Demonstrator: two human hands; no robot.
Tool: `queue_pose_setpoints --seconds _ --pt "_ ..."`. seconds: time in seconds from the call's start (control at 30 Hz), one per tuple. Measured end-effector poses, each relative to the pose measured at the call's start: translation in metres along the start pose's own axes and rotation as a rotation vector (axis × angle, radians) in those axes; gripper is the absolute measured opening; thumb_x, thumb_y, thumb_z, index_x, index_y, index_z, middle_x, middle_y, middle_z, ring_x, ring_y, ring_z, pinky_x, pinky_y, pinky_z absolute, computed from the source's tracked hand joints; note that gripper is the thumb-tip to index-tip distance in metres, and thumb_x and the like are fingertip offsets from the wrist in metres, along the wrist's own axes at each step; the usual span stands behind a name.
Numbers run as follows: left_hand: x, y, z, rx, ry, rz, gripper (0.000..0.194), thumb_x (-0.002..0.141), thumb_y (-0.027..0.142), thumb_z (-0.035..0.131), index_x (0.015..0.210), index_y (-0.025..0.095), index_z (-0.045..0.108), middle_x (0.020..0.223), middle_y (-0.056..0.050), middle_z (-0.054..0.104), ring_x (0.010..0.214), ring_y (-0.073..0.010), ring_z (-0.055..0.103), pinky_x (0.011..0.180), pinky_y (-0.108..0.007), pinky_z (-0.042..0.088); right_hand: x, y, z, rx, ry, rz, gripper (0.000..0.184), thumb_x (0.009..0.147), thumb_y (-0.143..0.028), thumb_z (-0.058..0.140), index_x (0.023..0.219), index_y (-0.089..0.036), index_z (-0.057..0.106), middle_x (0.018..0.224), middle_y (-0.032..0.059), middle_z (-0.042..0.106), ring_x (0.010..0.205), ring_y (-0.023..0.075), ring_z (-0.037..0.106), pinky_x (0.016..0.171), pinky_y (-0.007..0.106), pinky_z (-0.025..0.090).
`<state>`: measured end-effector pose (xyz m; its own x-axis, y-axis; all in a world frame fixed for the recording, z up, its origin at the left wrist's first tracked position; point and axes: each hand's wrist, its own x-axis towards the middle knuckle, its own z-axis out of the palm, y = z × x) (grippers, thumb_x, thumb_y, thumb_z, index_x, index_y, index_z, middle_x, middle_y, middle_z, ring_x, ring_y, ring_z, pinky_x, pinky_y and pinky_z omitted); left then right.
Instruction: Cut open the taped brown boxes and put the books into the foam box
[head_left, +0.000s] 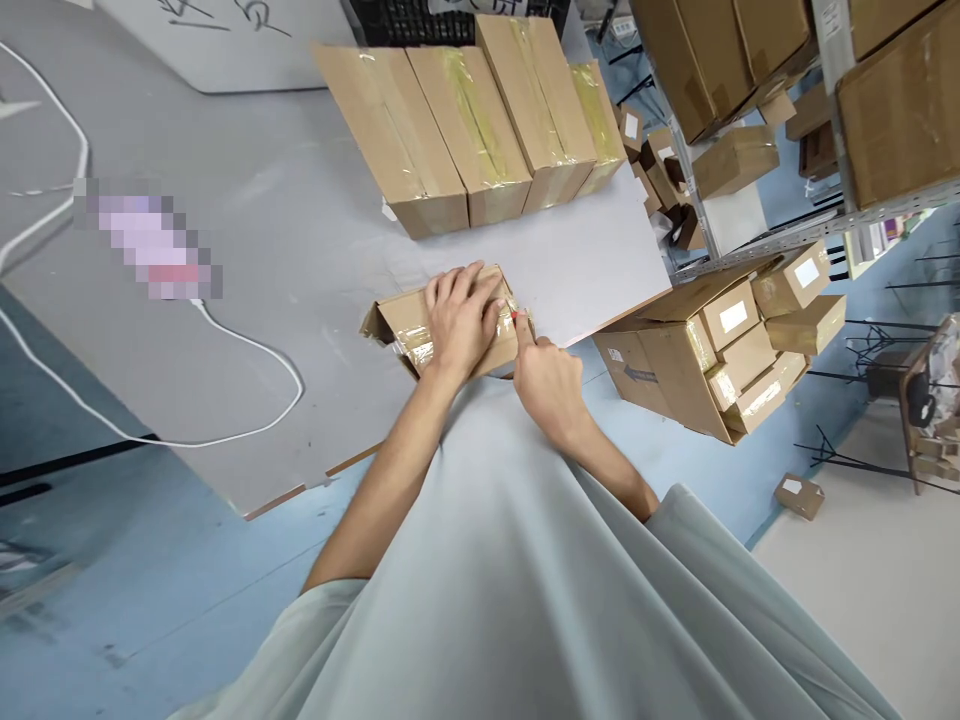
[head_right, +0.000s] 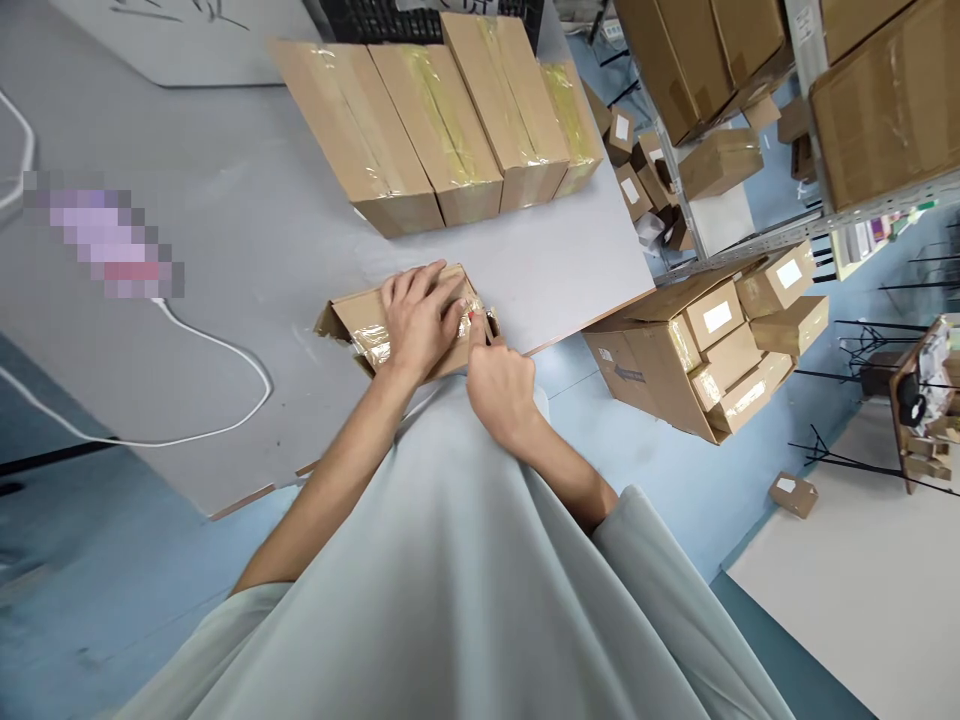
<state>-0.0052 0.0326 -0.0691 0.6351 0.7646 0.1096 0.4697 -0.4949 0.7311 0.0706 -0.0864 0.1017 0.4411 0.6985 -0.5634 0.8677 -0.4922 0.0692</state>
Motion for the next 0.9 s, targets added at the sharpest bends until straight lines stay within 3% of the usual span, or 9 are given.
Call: queue_pose_setpoints --seconds 0.17,0.37,0.57,0.9 --pt "0.0 0.003 0.001 0.01 0.025 -0.018 0.048 0.116 0.047 0.058 0.158 0.031 0.074 0.176 -0.013 0.061 0.16 -0.0405 0.052 0.138 -0.065 0.031 0.028 0.004 0.011 0.019 0.015 0.003 0.075 0.118 -0.013 0.043 0.19 -0.017 0.022 0.135 0.0235 0.082 0.116 0.0284 0.087 0.1 0.036 0.067" --pt "0.0 0.007 0.004 0.009 0.028 -0.062 0.048 0.117 0.049 0.056 0.157 0.031 0.074 0.177 -0.013 0.06 0.161 -0.0411 0.051 0.139 -0.066 0.029 0.039 0.008 0.021 0.016 0.02 -0.004 0.071 0.119 -0.013 0.042 0.188 -0.016 0.028 0.136 0.0234 0.081 0.115 0.0274 0.087 0.1 0.035 0.068" --pt "0.0 0.012 0.01 0.031 0.08 -0.106 0.051 0.118 0.053 0.053 0.161 0.031 0.071 0.174 -0.014 0.063 0.158 -0.0401 0.053 0.137 -0.063 0.032 0.037 0.004 0.014 0.019 0.025 0.007 0.071 0.12 -0.011 0.039 0.189 -0.019 0.025 0.133 0.0219 0.083 0.114 0.025 0.087 0.1 0.035 0.069" --pt "-0.007 0.016 0.012 0.002 0.048 -0.112 0.054 0.116 0.055 0.056 0.16 0.029 0.073 0.171 -0.017 0.064 0.155 -0.0424 0.053 0.136 -0.064 0.03 0.021 0.017 0.014 0.056 -0.017 0.019 0.073 0.118 -0.008 0.04 0.189 -0.02 0.027 0.129 0.0226 0.084 0.118 0.0268 0.087 0.101 0.037 0.067"
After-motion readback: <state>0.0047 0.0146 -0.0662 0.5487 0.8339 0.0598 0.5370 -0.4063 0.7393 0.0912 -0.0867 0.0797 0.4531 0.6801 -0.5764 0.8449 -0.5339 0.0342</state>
